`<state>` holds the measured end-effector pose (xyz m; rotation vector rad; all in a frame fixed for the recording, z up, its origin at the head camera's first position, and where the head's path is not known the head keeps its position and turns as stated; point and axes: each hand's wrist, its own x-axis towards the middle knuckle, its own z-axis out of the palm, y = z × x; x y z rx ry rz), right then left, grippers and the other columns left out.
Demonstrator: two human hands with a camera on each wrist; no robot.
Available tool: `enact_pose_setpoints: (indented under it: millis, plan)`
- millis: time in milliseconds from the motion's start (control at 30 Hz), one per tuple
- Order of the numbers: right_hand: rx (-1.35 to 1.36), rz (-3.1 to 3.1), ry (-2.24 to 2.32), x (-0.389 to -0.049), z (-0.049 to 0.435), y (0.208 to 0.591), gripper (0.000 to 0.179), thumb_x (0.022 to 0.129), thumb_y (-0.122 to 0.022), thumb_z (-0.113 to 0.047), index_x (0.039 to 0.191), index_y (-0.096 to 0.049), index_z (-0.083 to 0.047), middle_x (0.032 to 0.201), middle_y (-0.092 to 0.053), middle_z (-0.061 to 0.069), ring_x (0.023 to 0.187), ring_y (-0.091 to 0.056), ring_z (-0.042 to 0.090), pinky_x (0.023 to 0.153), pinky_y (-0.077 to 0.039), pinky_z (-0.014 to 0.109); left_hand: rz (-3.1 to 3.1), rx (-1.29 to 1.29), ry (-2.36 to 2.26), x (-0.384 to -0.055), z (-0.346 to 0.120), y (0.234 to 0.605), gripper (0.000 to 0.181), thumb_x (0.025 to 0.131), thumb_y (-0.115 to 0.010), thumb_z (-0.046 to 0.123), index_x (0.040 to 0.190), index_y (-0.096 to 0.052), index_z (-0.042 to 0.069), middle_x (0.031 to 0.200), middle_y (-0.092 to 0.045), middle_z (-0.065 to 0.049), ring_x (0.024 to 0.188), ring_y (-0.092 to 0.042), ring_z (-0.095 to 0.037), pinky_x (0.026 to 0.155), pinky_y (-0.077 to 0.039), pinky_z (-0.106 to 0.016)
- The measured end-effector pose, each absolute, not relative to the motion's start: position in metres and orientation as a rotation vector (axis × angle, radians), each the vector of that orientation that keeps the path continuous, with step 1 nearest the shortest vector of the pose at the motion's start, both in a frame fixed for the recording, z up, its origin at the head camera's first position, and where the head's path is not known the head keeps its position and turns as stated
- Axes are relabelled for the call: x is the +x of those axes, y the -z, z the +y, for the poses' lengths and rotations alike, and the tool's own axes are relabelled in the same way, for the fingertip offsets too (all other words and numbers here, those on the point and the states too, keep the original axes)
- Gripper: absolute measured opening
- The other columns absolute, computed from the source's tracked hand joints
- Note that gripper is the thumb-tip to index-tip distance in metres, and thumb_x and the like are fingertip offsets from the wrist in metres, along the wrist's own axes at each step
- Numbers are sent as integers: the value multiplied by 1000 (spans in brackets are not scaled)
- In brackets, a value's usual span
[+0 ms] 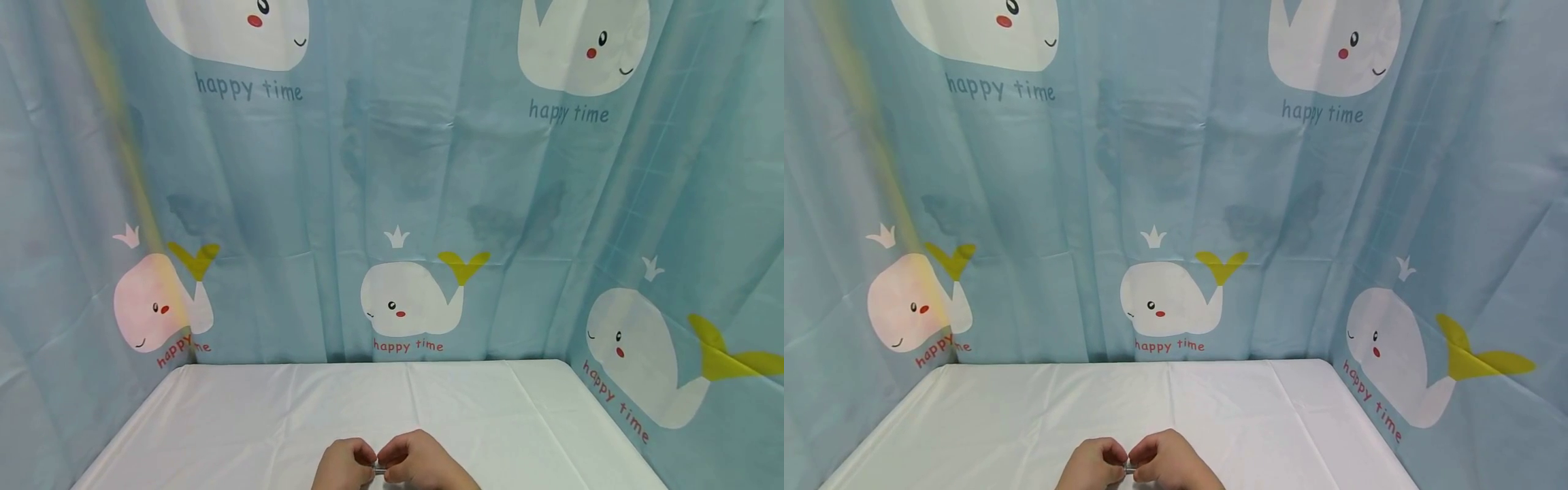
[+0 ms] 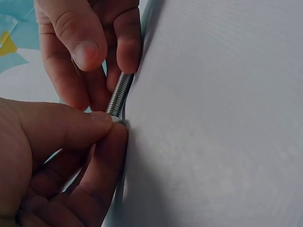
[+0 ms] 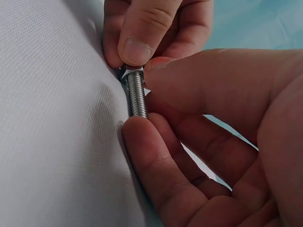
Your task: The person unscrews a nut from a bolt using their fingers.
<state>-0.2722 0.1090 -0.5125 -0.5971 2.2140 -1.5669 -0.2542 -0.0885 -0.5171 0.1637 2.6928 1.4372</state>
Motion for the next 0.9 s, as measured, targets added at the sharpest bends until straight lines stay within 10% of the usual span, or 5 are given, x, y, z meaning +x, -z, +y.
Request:
enact_pose_setpoints:
  millis: [900]
  plan:
    - [-373,2453,1661,-272,111,503,9,82,-76,-4,86,-78,-12,80,-71,1,70,-65,18,63,-54,35,2388,85,-1747,-262,-92,503,12,84,-74,4,94,-74,8,86,-68,-1,77,-60,-18,66,-50,-37]
